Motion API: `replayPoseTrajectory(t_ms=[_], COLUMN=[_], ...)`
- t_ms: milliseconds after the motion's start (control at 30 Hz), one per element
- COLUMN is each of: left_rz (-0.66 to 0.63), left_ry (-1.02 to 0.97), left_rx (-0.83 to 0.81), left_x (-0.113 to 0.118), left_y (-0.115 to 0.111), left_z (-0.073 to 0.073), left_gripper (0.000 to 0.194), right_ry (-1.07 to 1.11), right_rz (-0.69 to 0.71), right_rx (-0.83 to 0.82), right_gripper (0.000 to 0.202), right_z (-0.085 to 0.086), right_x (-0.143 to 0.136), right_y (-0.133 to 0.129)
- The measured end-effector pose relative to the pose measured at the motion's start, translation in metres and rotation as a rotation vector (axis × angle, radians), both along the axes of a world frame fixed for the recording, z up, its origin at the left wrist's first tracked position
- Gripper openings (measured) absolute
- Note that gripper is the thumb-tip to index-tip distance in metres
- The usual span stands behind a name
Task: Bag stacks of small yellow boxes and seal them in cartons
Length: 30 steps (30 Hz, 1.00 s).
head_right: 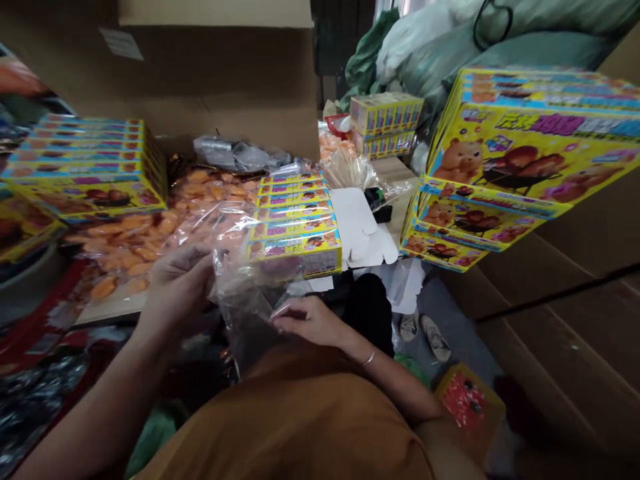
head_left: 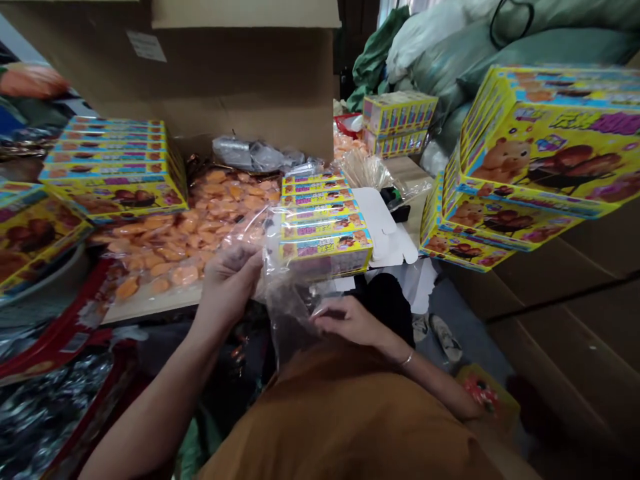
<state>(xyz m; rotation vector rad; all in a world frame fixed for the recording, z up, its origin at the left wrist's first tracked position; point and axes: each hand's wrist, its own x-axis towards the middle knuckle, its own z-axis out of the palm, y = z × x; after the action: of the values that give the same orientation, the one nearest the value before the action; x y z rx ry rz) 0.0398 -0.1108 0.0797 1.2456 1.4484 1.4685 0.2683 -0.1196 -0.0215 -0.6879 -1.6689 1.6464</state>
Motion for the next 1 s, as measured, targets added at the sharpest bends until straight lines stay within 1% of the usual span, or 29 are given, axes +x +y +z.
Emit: replayPoseTrajectory(t_ms=[67,133,200,300,367,467,533,600,633,667,700,767,833,900,933,1000], left_rz=[0.028,0.025,-0.014,-0.068,-0.105,-0.21,-0.317,-0.446,-0.49,-0.511,-0.498,-0.418,-0.319,-0.237,-0.222,-0.228], left_ry=[0.033,0.062,0.094,0.193,0.237,0.233,0.227,0.236,0.245,0.254,0.258,0.217,0.117,0.039,0.025,-0.007], left_rx=[0.013,-0.014,-0.053,-0.025,0.042,0.097,0.046,-0.062,-0.105,-0.13,-0.129,-0.085,-0.034,0.004,0.014,0.012], left_x=[-0.01,-0.025,-0.04,-0.052,-0.054,-0.056,-0.058,-0.058,-0.057,-0.055,-0.051,-0.044,-0.039,-0.035,-0.034,-0.031], left_y=[0.002,0.001,0.0,-0.002,-0.003,-0.004,-0.005,-0.005,-0.004,-0.003,-0.002,0.003,0.007,0.011,0.013,0.016], left_z=[0.003,0.005,0.007,0.006,0.005,0.006,0.011,0.019,0.023,0.027,0.031,0.035,0.034,0.028,0.025,0.019], left_gripper=[0.031,0.033,0.034,0.035,0.03,0.026,0.026,0.044,0.052,0.053,0.047,0.034,0.035,0.04,0.042,0.041], right_ry=[0.064,0.153,0.194,0.163,0.137,0.109,0.087,0.059,0.045,0.034,0.025,0.014,0.011,0.01,0.009,0.035], right_rz=[-0.155,-0.327,-0.416,-0.428,-0.43,-0.426,-0.408,-0.376,-0.358,-0.34,-0.326,-0.324,-0.348,-0.38,-0.384,-0.316], right_rx=[-0.008,-0.026,-0.04,-0.049,-0.054,-0.041,-0.026,-0.006,0.005,0.015,0.024,0.035,0.041,0.043,0.045,0.037], right_gripper=[0.043,0.044,0.044,0.047,0.048,0.046,0.046,0.048,0.05,0.051,0.051,0.051,0.052,0.052,0.052,0.053], right_z=[0.012,0.025,0.036,0.043,0.042,0.037,0.034,0.033,0.033,0.034,0.035,0.038,0.041,0.043,0.044,0.043], right_x=[0.008,0.027,0.047,0.064,0.068,0.07,0.071,0.071,0.07,0.07,0.069,0.068,0.069,0.075,0.079,0.088], right_y=[0.01,0.029,0.047,0.063,0.067,0.069,0.07,0.071,0.072,0.073,0.073,0.075,0.076,0.076,0.076,0.075])
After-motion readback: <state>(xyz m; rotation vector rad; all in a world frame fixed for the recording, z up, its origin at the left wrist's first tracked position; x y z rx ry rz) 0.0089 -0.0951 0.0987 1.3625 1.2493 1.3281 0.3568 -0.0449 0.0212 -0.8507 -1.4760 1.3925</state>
